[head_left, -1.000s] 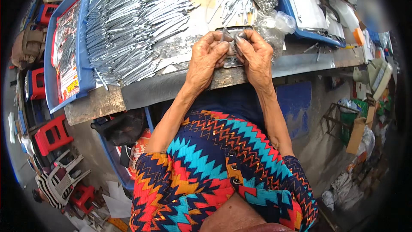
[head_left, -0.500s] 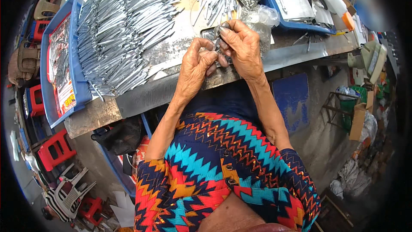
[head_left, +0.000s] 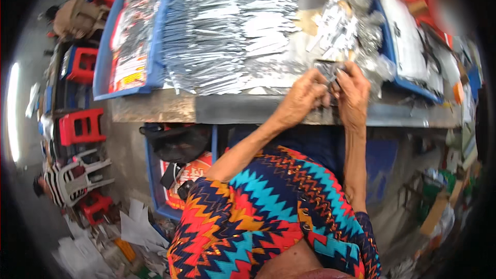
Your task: The person assembles small metal components by hand, fitting metal pieces together and sorting metal strips across the workbench and in containers.
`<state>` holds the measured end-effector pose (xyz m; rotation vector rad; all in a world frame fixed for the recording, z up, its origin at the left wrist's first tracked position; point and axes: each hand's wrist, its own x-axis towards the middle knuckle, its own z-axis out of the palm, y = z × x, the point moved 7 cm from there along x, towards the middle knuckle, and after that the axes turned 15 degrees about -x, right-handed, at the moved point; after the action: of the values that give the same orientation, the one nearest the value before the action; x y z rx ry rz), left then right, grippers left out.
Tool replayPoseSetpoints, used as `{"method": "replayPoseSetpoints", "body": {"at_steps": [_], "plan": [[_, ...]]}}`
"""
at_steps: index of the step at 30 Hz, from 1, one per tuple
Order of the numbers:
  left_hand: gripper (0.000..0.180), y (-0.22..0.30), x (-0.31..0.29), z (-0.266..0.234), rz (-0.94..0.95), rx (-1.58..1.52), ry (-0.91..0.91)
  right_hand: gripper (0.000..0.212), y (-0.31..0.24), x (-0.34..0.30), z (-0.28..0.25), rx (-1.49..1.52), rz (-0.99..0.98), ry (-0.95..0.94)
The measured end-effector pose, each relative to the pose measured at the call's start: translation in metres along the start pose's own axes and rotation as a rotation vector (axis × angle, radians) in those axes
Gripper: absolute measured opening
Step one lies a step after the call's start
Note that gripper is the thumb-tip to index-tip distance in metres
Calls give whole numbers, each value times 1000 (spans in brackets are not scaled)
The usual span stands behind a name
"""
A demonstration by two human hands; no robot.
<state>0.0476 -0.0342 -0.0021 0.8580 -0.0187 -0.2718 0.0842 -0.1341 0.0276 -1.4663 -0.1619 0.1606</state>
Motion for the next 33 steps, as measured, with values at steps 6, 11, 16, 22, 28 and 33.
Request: {"method": "replayPoseSetpoints", "body": {"at_steps": [6,11,16,22,28,33], "plan": [[8,5,-5,0,79,117,-26,13,7,-1,-1,20,7,-41],[8,26,-5,-9,173,539,39,13,-2,2,0,-183,41,-30],[14,75,-13,-24,501,1129,170,19,1,9,-14,-96,38,66],[16,93,1,-36,688,1729,316,12,0,-1,-27,-197,-25,55],[14,79,11,-49,606,1881,271,11,5,-6,-31,-268,-15,50],[13,77,15,-53,598,1907,228,12,7,-5,-34,-286,-16,72]]}}
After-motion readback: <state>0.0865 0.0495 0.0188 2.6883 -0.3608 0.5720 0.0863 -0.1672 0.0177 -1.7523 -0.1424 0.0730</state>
